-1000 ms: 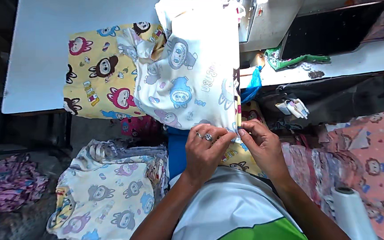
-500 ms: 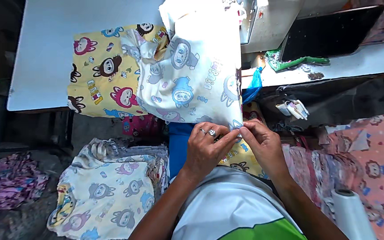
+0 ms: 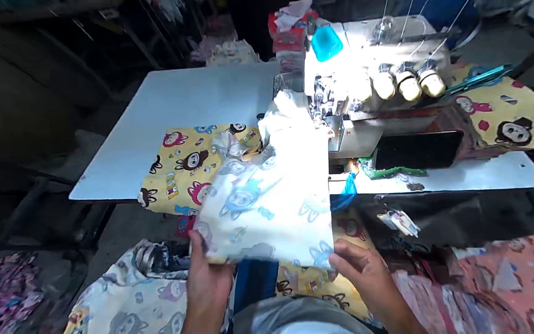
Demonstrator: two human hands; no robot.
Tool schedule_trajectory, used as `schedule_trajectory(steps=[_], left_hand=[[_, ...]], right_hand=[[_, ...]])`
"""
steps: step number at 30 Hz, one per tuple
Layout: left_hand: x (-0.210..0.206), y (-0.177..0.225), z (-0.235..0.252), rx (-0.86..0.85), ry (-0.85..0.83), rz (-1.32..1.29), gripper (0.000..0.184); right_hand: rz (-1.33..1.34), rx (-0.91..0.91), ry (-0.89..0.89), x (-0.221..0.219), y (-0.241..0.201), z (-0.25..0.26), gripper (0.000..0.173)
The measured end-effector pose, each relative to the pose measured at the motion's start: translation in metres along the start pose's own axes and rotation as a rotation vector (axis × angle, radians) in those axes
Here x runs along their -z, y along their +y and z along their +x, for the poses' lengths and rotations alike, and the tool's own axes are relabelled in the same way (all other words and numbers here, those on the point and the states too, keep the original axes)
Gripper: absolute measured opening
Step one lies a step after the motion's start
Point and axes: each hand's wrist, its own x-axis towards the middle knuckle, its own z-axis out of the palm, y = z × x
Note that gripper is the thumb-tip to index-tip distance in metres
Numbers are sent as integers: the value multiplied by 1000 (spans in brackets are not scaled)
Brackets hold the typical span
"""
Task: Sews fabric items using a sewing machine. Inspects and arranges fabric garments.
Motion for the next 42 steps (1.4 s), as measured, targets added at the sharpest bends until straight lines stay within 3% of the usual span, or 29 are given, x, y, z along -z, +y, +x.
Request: schedule_trajectory(steps=[4,10,20,24,25,28,33,37,42], left_hand=[[28,2,-24,17,153,141,43],[21,10,-26,9,150,190,43],[-3,36,51,-181,16,298,38],[-4,52,90,-228,41,591,18],[1,55,100,-298,13,696,17],[4,63,112,-583,-113,940,39],[-66,49,77,-965,-449,1077,26],[-114,21,57,-1075,-714,1016,15],[-142,1,58,-1119,-828,1076,17]], right_hand=[[-69,55,23,2,2,-13,17],[-165,103,48,6,-1,-10,21],[-312,258,116,5,-16,75,21],[-338,266,146,1,-22,110,19],[-338,275,161,1,-22,117,16],[-280,293,188,-1,-25,125,12],[-137,290,207,-2,-28,118,26],[-118,318,256,-6,-35,112,38],[-141,347,265,-10,-33,108,32]])
